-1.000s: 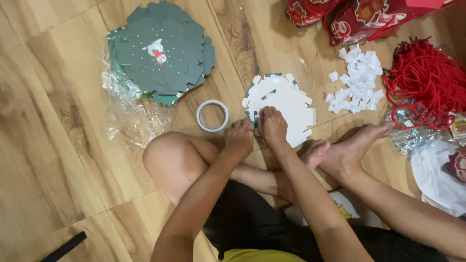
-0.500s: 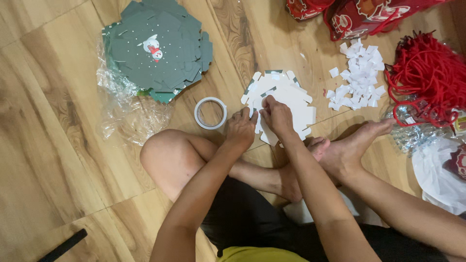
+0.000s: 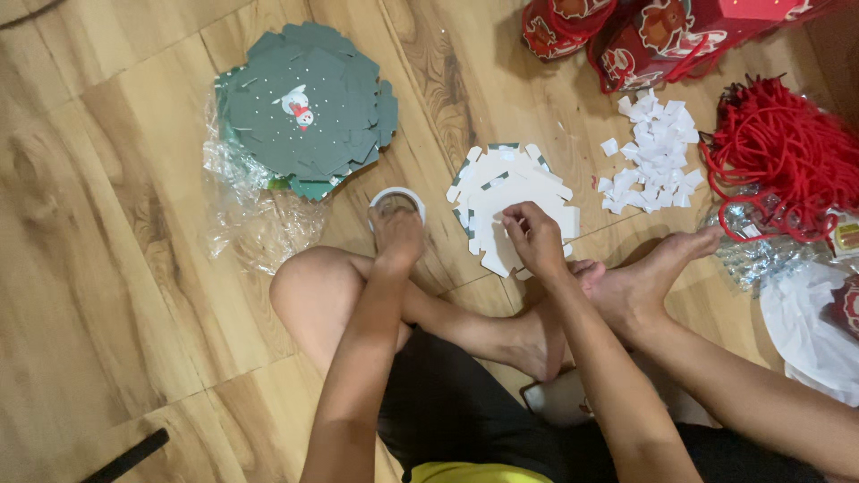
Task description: The person assembles cardboard boxes by applying double-sided adhesive tape from a roll to the edges of flat cardboard templates and then folding the cardboard along creases to form the box shape.
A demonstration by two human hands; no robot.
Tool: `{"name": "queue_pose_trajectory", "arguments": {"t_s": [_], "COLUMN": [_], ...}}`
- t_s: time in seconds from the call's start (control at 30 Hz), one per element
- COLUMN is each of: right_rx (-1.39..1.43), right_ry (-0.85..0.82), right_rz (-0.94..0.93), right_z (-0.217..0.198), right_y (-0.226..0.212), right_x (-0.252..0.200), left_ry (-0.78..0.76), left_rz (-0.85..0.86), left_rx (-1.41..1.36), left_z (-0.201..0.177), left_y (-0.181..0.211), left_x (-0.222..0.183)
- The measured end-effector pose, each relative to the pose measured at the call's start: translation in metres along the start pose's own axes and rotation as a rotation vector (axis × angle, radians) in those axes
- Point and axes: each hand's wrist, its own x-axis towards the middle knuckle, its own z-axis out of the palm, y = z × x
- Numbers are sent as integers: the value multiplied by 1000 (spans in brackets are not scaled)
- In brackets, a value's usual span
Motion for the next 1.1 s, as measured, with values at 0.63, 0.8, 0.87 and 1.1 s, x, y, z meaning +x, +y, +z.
{"name": "queue_pose_trajectory", "arguments": {"t_s": [0.63,0.8,0.87,1.1], "right_rx": [-257,-263,-262,-72], "right_ry": [164,223,233,247], "right_rz": [-398,-357,-346,-245], "right_z": [-24,-18,-13,-2], "right_y": [-96,-82,-83,-93], "right_x": [6,5,3,-12], "left_ry": [196,93,92,270], "left_rz": [503,462,458,392], "left_rx": [-1044,-1143,-1120,-824], "left_z": [-80,-87,-80,-75], "left_y": [57,55,53,50], "left_x": [-37,-28,-23,-29]}}
